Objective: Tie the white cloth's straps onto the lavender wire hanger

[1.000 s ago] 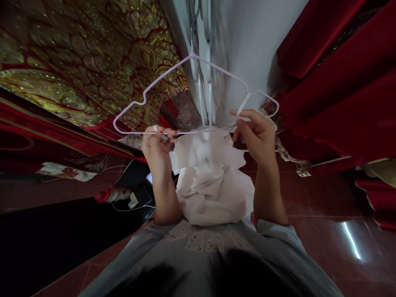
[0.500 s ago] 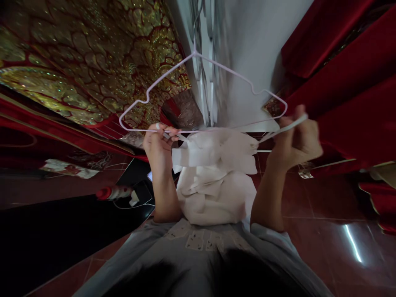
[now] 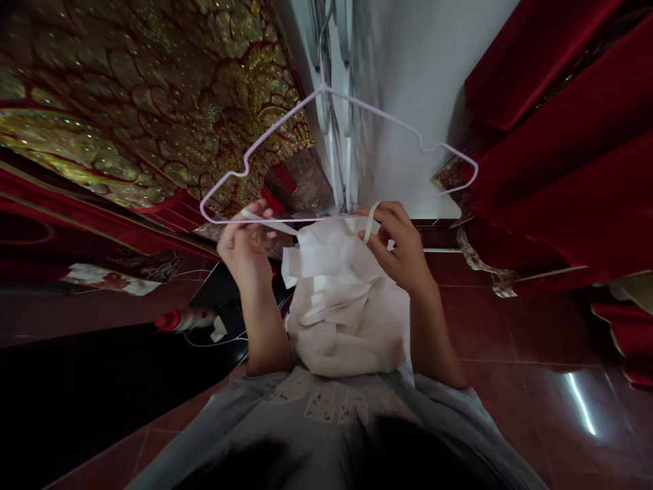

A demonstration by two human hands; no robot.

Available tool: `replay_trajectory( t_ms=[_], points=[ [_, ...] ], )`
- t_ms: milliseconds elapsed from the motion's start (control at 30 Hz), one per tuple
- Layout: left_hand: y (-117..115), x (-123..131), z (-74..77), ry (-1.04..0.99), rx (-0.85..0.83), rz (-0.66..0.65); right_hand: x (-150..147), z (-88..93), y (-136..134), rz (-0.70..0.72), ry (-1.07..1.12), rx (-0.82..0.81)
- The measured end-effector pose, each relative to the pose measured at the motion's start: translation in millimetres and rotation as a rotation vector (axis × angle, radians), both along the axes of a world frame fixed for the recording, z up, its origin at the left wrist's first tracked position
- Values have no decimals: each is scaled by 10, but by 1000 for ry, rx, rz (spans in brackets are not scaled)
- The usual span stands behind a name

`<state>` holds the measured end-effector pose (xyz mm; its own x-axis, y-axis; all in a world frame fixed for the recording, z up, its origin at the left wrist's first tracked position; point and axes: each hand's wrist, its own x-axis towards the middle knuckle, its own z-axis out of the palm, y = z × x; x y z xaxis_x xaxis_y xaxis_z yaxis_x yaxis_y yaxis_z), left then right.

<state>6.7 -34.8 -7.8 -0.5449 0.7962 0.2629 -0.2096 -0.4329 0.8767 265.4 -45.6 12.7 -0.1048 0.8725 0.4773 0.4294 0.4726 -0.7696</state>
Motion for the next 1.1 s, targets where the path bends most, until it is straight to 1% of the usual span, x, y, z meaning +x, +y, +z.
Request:
replay_trajectory(
  t_ms=[100, 167, 200, 267, 367, 467, 600, 700, 767, 867, 1000, 1100],
  points=[
    [66, -125, -68, -27, 93, 225, 27, 10, 4, -2, 0, -1],
    [100, -203, -86, -39, 157, 311, 37, 11, 5, -2, 9, -4],
    [111, -240, -90, -35, 181, 326, 39, 9, 4, -1, 14, -5],
    [118, -314, -98, 5, 216, 314, 39, 2, -1, 8, 21, -2],
    [105, -421, -136, 136, 259, 265, 41, -2, -11, 18, 23, 1],
    [85, -511, -199, 242, 245, 239, 55, 0, -18, 9, 28, -7],
    [72, -587, -269, 250, 241, 180, 77, 0, -28, -3, 16, 22],
    [69, -612, -257, 238, 264, 146, 84, 5, -37, -21, -18, 32],
    [71, -617, -194, 256, 257, 142, 78, 9, -38, -29, -27, 25],
    [92, -608, -13, 324, 239, 101, 51, 1, -30, -32, -29, 13],
    [173, -550, 326, 474, 193, -46, 4, -29, -17, -26, -35, 20],
    [250, -478, 584, 594, 80, -191, -13, -44, -16, -36, -33, 28]
  ],
)
